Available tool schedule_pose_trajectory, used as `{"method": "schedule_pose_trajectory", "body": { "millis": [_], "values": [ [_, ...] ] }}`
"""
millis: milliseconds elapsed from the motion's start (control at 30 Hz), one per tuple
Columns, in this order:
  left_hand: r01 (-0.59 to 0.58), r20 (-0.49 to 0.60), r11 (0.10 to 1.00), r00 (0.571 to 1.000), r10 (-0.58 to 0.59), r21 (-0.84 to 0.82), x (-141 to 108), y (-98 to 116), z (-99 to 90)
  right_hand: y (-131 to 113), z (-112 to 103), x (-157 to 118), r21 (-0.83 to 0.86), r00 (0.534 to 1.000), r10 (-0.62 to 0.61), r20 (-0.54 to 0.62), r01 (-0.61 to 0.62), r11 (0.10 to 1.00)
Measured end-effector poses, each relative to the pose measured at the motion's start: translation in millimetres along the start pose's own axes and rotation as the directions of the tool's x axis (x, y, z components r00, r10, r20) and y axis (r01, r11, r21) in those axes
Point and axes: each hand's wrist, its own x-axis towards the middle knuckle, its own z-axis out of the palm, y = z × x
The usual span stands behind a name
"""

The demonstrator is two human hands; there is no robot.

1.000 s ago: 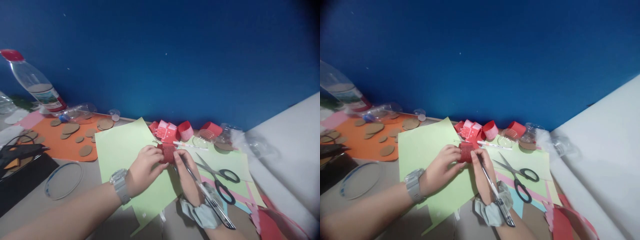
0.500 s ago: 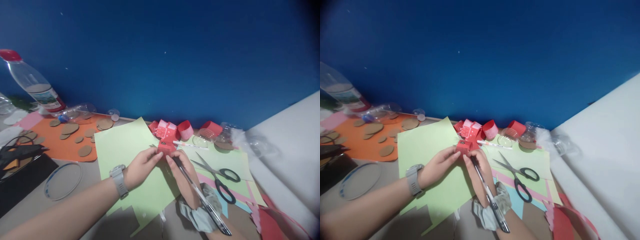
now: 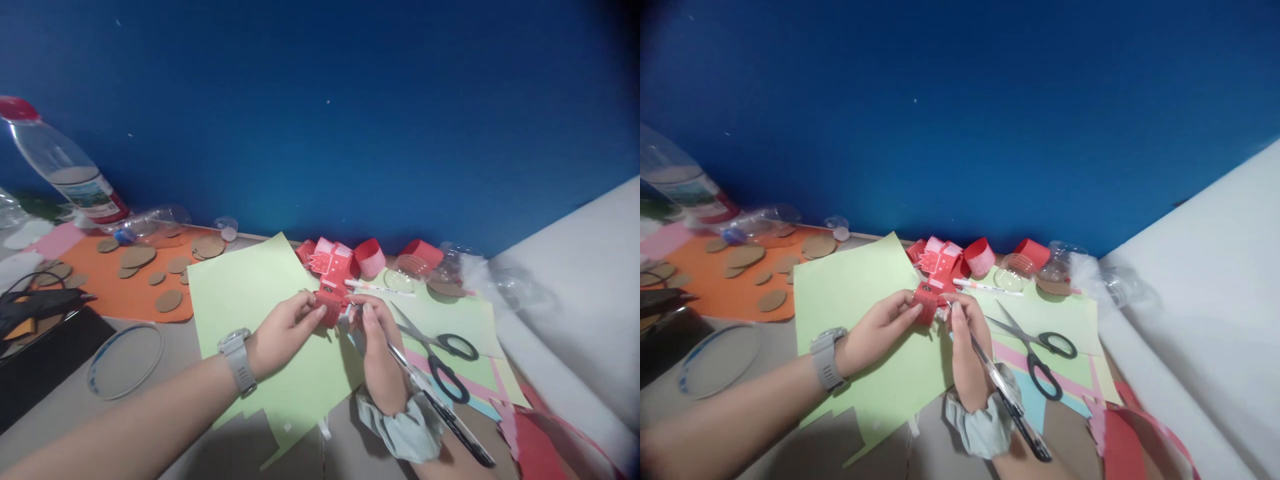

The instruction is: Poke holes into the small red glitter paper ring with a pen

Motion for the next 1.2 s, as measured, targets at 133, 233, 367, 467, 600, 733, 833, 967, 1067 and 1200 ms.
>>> {"method": "schedule_pose_trajectory", "body": {
  "millis": [133,233,367,467,600,733,833,967,1067,1200],
  "values": [
    [-0.047,0.066,0.976,0.997,0.034,0.212,-3.3,-0.8,-1.0,2.3,-2.9,-2.5,-0.031,0.998,-0.064,-0.020,0.063,0.998],
    [-0.084,0.123,0.896,0.992,0.033,0.437,-7.1,1.5,-0.2,3.1,-4.5,-4.9,-0.051,0.997,-0.075,0.010,0.075,0.996],
    [-0.104,0.162,0.833,0.987,0.018,0.543,-10.0,4.6,1.9,4.6,-4.1,-7.0,-0.009,1.000,-0.012,0.029,0.013,1.000],
    [-0.131,0.206,0.831,0.978,0.020,0.540,-10.2,5.6,2.3,7.9,-3.6,-8.8,0.032,0.999,-0.003,0.037,0.002,0.999],
    [-0.177,0.260,0.806,0.965,0.029,0.566,-10.8,4.3,1.4,12.2,-3.7,-10.9,0.037,0.997,-0.042,0.065,0.040,0.999],
    [-0.195,0.282,0.802,0.959,0.034,0.564,-11.8,2.1,0.2,12.4,-3.8,-9.8,0.038,0.995,-0.048,0.085,0.045,0.998],
    [-0.193,0.295,0.803,0.955,0.022,0.564,-12.4,1.7,-0.4,11.5,-4.0,-8.7,0.036,0.994,-0.031,0.107,0.027,0.999],
    [-0.178,0.290,0.810,0.957,0.010,0.559,-12.8,2.3,-0.7,11.3,-3.9,-8.8,0.036,0.993,-0.025,0.112,0.021,0.999],
    [-0.178,0.286,0.818,0.958,0.018,0.547,-12.6,2.8,-0.7,11.3,-3.7,-9.0,0.045,0.993,-0.030,0.118,0.025,0.999],
    [-0.175,0.296,0.823,0.955,0.009,0.541,-12.1,3.6,-0.4,12.1,-4.0,-9.1,0.045,0.991,-0.037,0.126,0.032,0.998]
  ]
}}
